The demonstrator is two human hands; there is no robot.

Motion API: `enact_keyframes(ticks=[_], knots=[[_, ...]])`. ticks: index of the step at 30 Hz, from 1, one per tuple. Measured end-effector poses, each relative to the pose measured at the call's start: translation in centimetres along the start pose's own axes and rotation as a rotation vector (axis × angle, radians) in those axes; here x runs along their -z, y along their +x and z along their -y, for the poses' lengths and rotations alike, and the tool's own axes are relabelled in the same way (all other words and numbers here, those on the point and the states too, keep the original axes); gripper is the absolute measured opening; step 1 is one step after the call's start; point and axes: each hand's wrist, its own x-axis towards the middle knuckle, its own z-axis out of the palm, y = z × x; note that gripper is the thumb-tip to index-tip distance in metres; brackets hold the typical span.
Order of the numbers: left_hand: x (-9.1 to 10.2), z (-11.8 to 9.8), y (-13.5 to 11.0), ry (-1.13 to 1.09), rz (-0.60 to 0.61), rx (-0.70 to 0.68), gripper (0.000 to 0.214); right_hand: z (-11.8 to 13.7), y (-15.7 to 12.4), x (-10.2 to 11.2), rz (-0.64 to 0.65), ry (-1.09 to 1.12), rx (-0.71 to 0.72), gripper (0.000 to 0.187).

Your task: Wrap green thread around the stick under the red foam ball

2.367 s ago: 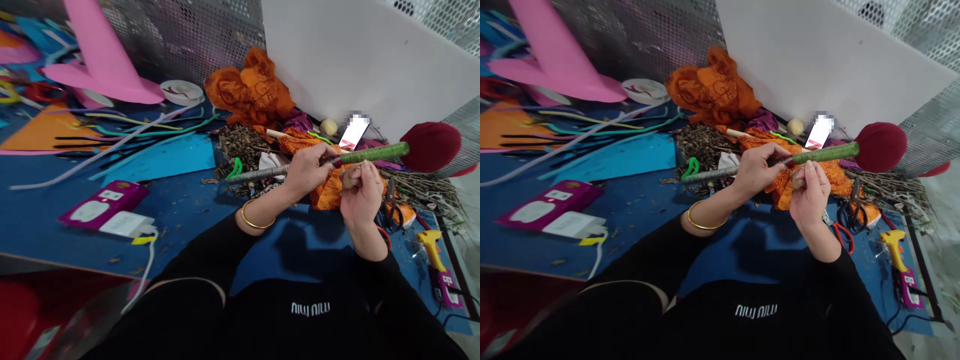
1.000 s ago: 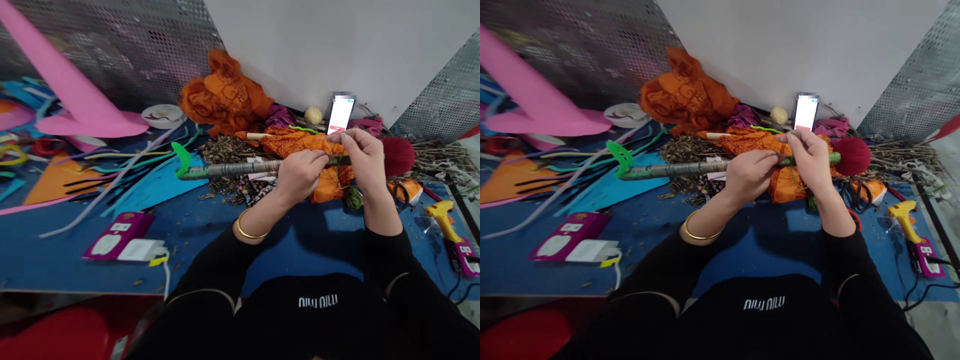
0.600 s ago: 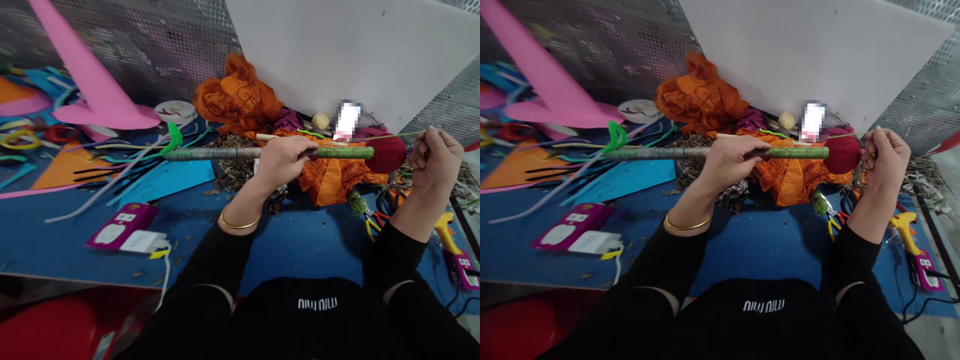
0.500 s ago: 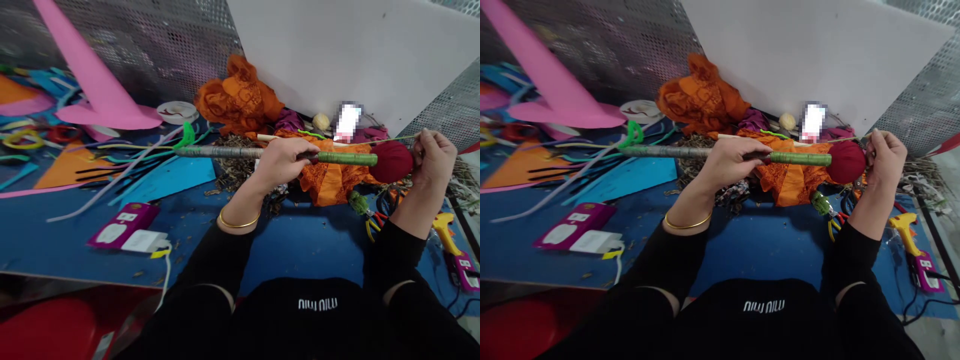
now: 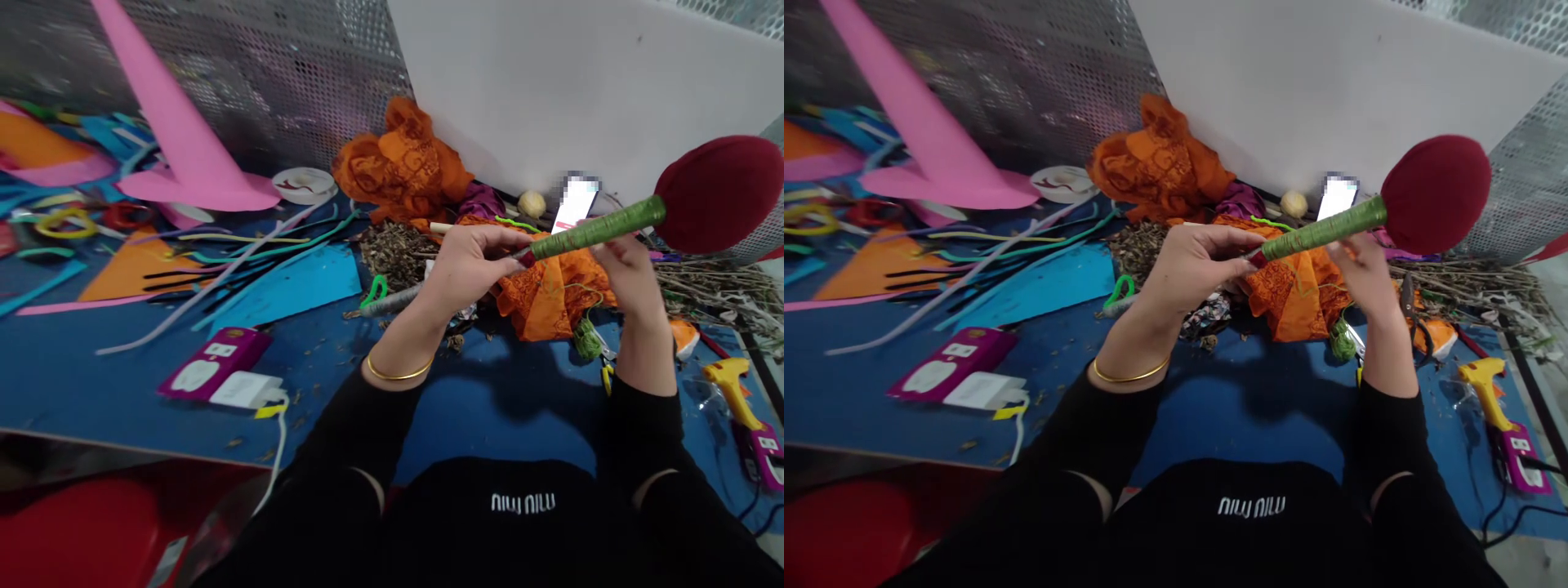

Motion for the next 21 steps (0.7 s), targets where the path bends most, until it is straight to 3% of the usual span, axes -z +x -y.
enact_keyframes(ticks=[1, 3, 6, 8, 11, 13, 16, 18, 21], knots=[[0.0, 0.0, 0.0, -0.016, -0.005, 0.002, 0.03, 0.8, -0.1, -1.3, 0.091, 0.162, 0.02, 0.024], [-0.1, 0.0, 0.0, -0.045, -0.011, 0.002, 0.029, 2.2, -0.5, -3.6, 0.114, 0.295, 0.03, 0.023], [-0.1, 0.2, 0.2, -0.081, -0.015, 0.011, 0.025, 3.5, -1.4, -5.4, 0.142, 0.229, 0.02, 0.012], [0.0, 0.3, 0.3, -0.104, -0.025, 0.023, 0.025, 4.2, -2.0, -5.7, 0.102, 0.126, 0.058, 0.023], [0.1, 0.7, 0.5, -0.145, -0.043, 0.051, 0.029, 5.2, -2.9, -5.6, -0.071, 0.058, 0.229, 0.024], [0.0, 1.0, 0.6, -0.187, -0.048, 0.073, 0.029, 5.6, -3.2, -5.8, -0.128, 0.157, 0.342, 0.023], [-0.3, 1.5, 0.8, -0.246, -0.017, 0.096, 0.028, 5.5, -3.2, -6.8, -0.111, 0.441, 0.41, 0.023], [-0.6, 1.9, 0.9, -0.252, 0.026, 0.098, 0.029, 5.3, -3.1, -7.5, -0.098, 0.609, 0.357, 0.029], [-1.2, 2.7, 1.1, -0.212, 0.045, 0.076, 0.033, 5.5, -3.0, -8.0, -0.185, 0.72, 0.125, 0.042]])
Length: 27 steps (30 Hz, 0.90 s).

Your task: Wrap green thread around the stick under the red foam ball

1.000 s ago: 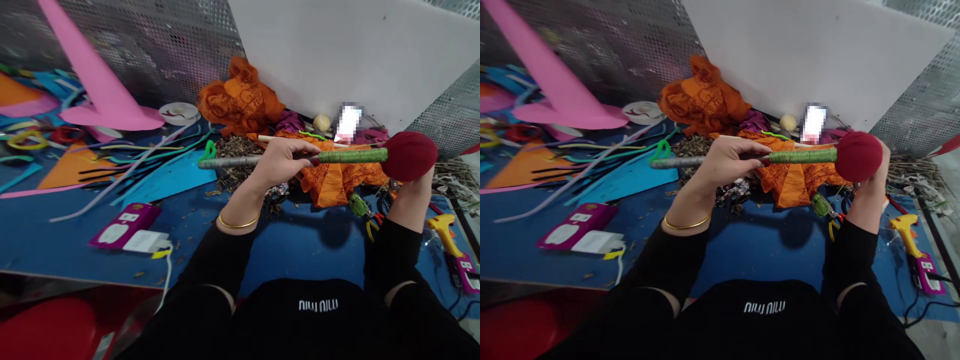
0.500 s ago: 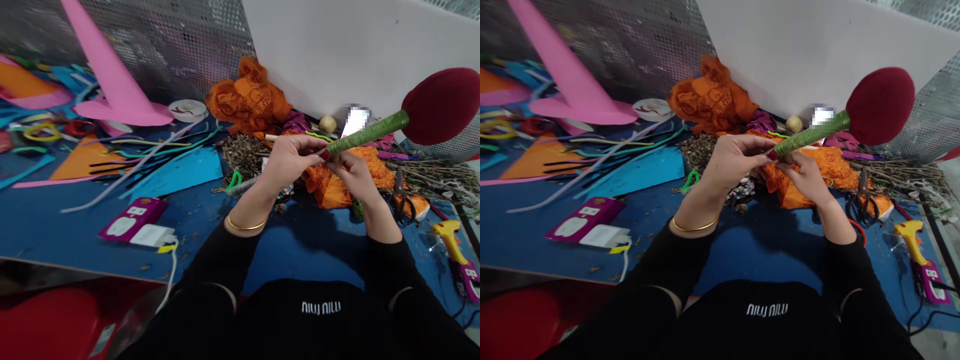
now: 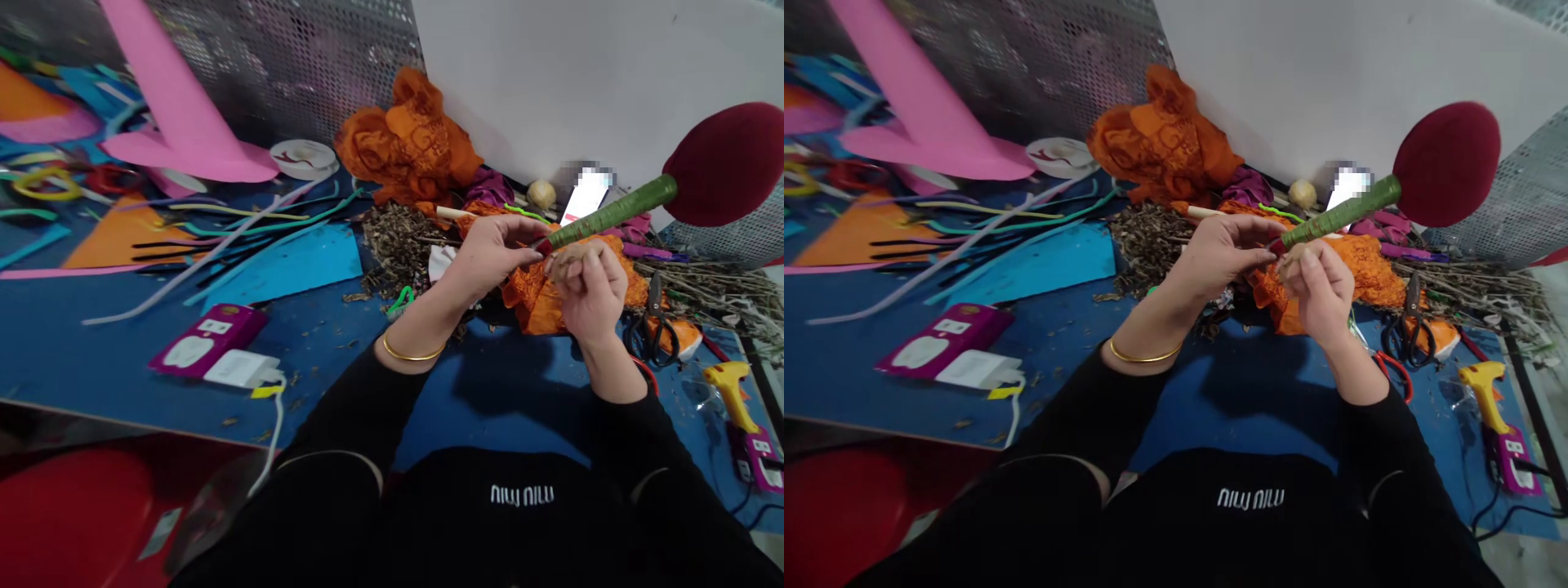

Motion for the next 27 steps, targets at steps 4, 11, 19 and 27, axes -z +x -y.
enact_keyframes(ticks=[4, 11, 19, 27], knots=[[-0.6, 0.9, 0.1, 0.037, -0.056, -0.035, 0.036, 1.1, 0.0, -0.4, -0.182, -0.008, -0.141, 0.046], [-1.5, 1.4, -0.2, 0.068, -0.043, -0.066, 0.036, 2.6, -1.0, -0.7, -0.183, -0.072, -0.161, 0.046], [-2.4, 1.6, -0.5, 0.237, -0.006, -0.064, 0.019, 2.2, -1.1, -1.4, -0.234, -0.008, -0.176, 0.039], [-2.9, 1.0, -0.9, 0.534, 0.029, -0.068, 0.018, 2.4, 0.0, -0.2, -0.239, -0.014, -0.185, 0.039]])
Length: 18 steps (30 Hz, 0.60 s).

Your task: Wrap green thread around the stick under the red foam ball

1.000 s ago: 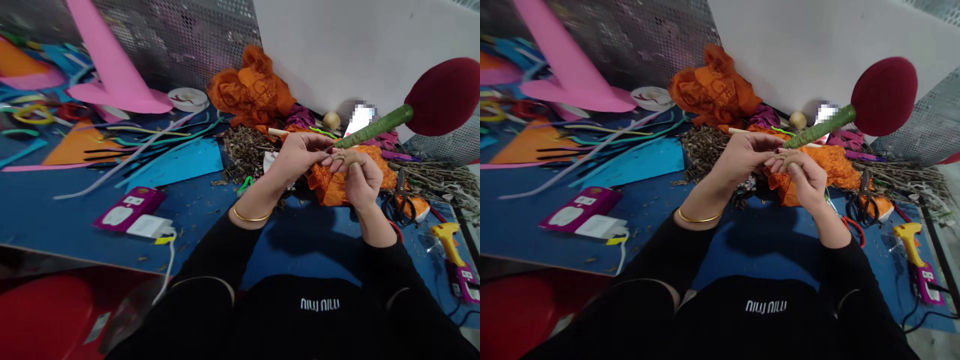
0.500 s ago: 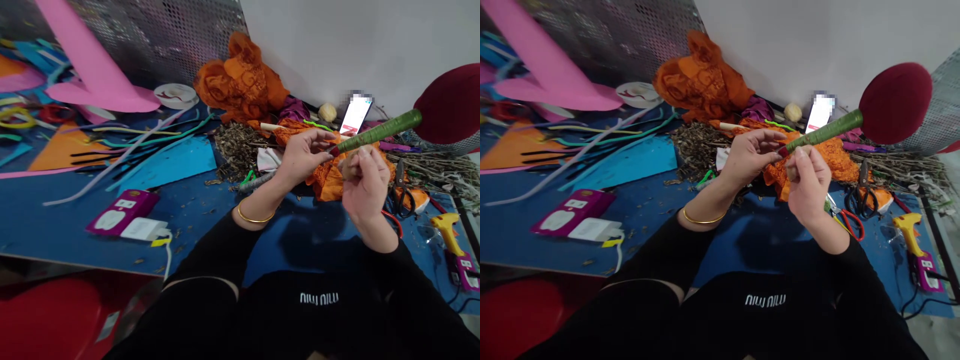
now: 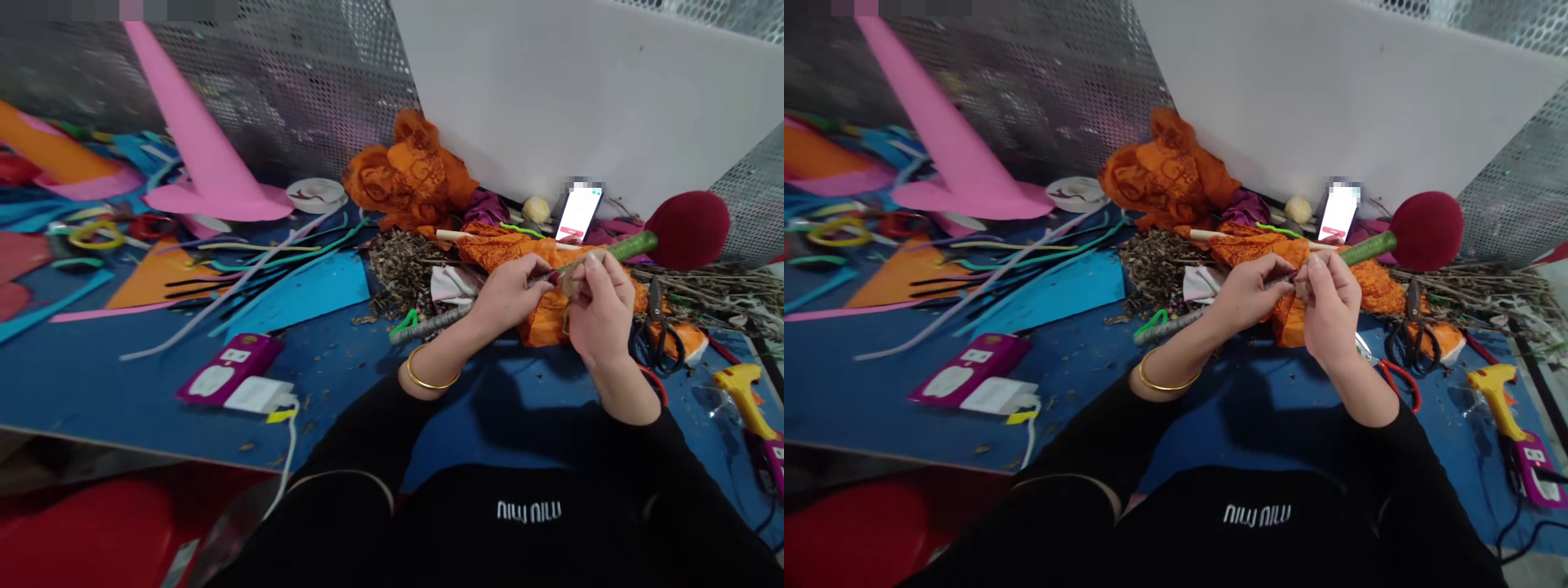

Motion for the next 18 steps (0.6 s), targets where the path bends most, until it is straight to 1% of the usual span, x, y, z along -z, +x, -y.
enact_keyframes(ticks=[2, 4, 7, 9, 10, 12, 14, 16, 18], knots=[[-0.1, 0.0, -0.1, 0.022, 0.018, 0.002, 0.017, -0.2, 0.5, 0.3, 0.02, 0.007, -0.006, 0.04], [-0.1, 0.1, -0.2, -0.03, 0.052, 0.018, 0.012, -0.4, 1.1, 0.7, 0.056, 0.026, -0.025, 0.041], [0.3, 0.4, -0.1, -0.261, 0.159, 0.03, 0.012, -0.3, 1.7, 1.2, 0.103, 0.066, -0.064, 0.04], [0.7, 0.5, -0.1, -0.389, 0.221, 0.031, 0.018, 0.1, 1.8, 1.4, 0.123, 0.07, -0.075, 0.039], [0.9, 0.5, 0.0, -0.412, 0.23, 0.033, 0.021, 0.4, 1.7, 1.5, 0.142, 0.059, -0.071, 0.038], [1.3, 0.3, 0.0, -0.394, 0.2, 0.026, 0.021, 1.1, 1.6, 1.8, 0.2, -0.007, -0.03, 0.038], [1.4, -0.1, -0.1, -0.35, 0.158, 0.018, 0.016, 1.9, 1.5, 2.2, 0.271, -0.143, 0.053, 0.036], [1.4, -0.4, -0.1, -0.329, 0.148, 0.028, 0.013, 2.5, 1.6, 2.7, 0.337, -0.286, 0.133, 0.035], [1.2, -0.5, -0.2, -0.316, 0.148, 0.043, 0.012, 2.7, 1.8, 3.1, 0.383, -0.355, 0.161, 0.035]])
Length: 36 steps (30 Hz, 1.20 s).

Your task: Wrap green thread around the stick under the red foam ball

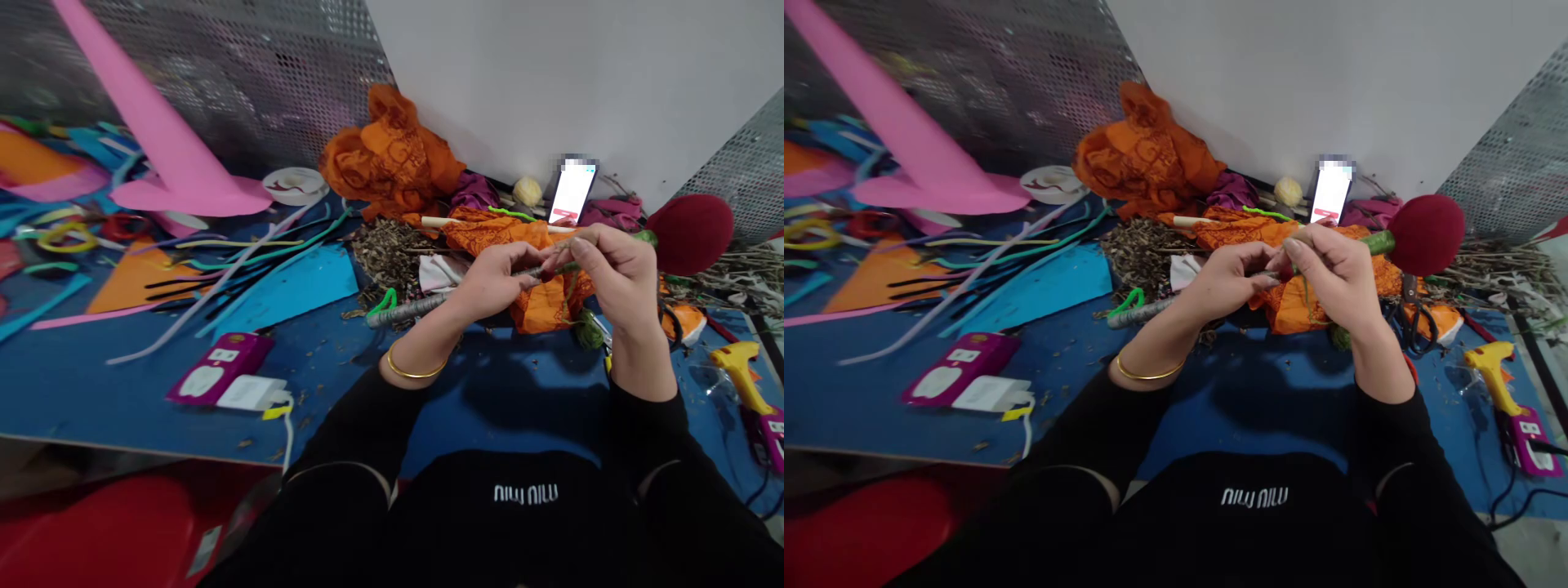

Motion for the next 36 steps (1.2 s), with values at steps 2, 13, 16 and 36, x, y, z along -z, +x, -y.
enact_keyframes(ticks=[2, 13, 16, 36], knots=[[-0.1, 0.2, 0.0, 0.052, -0.008, -0.003, 0.011, -0.3, 0.1, 0.2, 0.023, 0.009, -0.008, 0.035], [-1.1, 0.3, -0.7, 0.42, -0.044, -0.078, 0.018, -2.5, 1.1, -0.4, -0.176, -0.125, -0.015, 0.032], [-1.4, 0.0, -1.0, 0.622, -0.04, -0.147, 0.026, -3.1, 1.3, -0.3, -0.189, -0.145, -0.05, 0.027], [-0.2, 1.1, -0.6, 0.879, -0.075, -0.453, 0.035, -2.4, 1.4, 1.5, -0.226, -0.074, -0.14, 0.022]])
